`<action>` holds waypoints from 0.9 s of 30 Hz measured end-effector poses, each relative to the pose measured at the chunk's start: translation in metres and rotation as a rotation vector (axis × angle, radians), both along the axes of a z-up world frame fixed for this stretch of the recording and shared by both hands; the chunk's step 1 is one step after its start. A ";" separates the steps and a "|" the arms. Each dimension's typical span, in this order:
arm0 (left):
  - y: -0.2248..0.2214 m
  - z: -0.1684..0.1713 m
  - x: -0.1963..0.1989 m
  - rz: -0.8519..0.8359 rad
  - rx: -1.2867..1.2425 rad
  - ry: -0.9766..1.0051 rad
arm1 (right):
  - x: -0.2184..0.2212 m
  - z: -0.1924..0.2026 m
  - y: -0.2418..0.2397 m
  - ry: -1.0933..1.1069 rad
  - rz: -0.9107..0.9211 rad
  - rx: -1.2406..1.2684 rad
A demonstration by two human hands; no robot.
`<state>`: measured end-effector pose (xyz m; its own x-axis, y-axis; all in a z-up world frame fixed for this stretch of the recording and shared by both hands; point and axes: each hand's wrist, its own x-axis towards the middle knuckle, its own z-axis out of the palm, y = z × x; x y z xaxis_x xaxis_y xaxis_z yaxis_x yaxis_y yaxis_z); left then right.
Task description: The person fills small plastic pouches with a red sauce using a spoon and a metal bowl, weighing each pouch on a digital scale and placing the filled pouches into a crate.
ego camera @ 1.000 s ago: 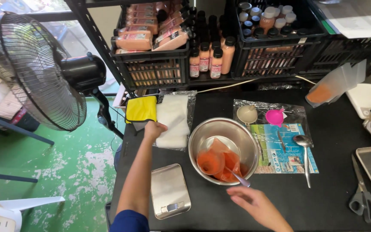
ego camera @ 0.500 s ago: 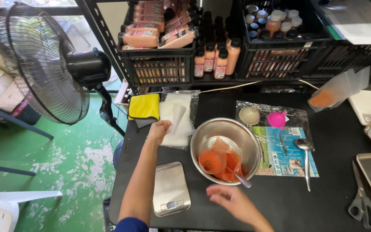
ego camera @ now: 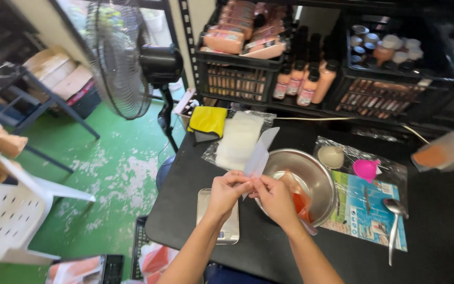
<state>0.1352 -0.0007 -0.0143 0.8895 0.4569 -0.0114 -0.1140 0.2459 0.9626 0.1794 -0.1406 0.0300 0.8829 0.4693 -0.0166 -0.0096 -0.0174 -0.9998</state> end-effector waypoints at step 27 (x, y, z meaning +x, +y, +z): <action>0.038 0.016 -0.039 0.510 1.257 -0.085 | 0.016 -0.065 0.052 -1.045 -0.265 -0.215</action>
<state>0.0961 0.0368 0.0013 0.5971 0.3933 0.6991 0.0023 -0.8724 0.4888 0.1951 -0.0887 -0.0348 0.5816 0.3392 0.7394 0.8108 -0.3146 -0.4935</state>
